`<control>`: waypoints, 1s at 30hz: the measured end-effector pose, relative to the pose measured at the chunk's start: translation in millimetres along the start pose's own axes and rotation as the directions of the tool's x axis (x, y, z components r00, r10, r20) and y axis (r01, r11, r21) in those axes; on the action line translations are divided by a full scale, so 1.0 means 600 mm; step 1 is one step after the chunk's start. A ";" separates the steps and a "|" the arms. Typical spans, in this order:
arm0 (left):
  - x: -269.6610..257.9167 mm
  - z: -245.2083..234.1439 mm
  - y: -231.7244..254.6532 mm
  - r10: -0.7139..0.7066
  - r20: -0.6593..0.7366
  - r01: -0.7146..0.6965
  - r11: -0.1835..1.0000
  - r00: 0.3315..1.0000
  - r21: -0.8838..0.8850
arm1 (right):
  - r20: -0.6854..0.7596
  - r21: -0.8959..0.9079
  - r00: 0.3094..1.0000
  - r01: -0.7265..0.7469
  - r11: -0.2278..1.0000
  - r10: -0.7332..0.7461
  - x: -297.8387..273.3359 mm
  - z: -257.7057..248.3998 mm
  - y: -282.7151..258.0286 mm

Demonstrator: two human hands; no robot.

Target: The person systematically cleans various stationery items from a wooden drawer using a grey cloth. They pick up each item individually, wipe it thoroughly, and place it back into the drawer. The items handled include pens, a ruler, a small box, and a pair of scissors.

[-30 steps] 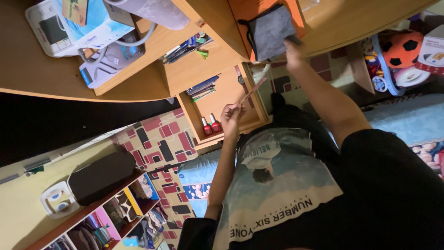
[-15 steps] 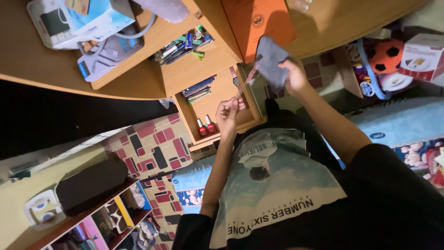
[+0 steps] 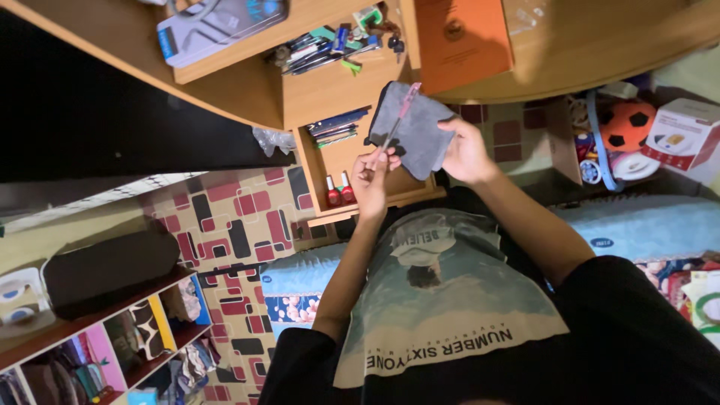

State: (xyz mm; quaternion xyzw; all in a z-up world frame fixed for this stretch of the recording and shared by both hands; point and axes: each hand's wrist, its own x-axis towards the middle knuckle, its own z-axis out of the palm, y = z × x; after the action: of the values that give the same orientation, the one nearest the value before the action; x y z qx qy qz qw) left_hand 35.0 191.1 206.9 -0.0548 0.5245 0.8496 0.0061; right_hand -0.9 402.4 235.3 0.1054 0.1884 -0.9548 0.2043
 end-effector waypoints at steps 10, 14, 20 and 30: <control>-0.005 -0.111 0.030 0.085 0.038 -0.089 0.987 0.996 0.137 | 0.046 0.135 0.997 -0.066 0.989 0.060 0.040 0.068 0.104; -0.001 -0.172 0.052 0.096 0.050 -0.106 0.958 0.994 0.267 | 0.091 0.085 0.996 -0.024 0.996 0.017 0.076 0.021 0.179; 0.003 -0.222 0.122 0.079 0.110 -0.114 0.924 0.991 0.364 | 0.071 0.070 0.996 -0.053 0.996 0.048 0.108 0.027 0.242; 0.020 -0.232 0.174 0.137 0.271 -0.271 0.788 0.953 0.554 | 0.082 -0.162 0.990 0.129 0.978 -0.117 0.127 0.057 0.272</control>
State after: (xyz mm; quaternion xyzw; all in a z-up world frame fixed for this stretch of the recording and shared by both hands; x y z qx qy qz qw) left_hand 27.7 19.7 236.9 0.0997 0.7589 0.6434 -0.0126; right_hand -3.2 224.0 193.4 0.0413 0.2663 -0.9497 0.1597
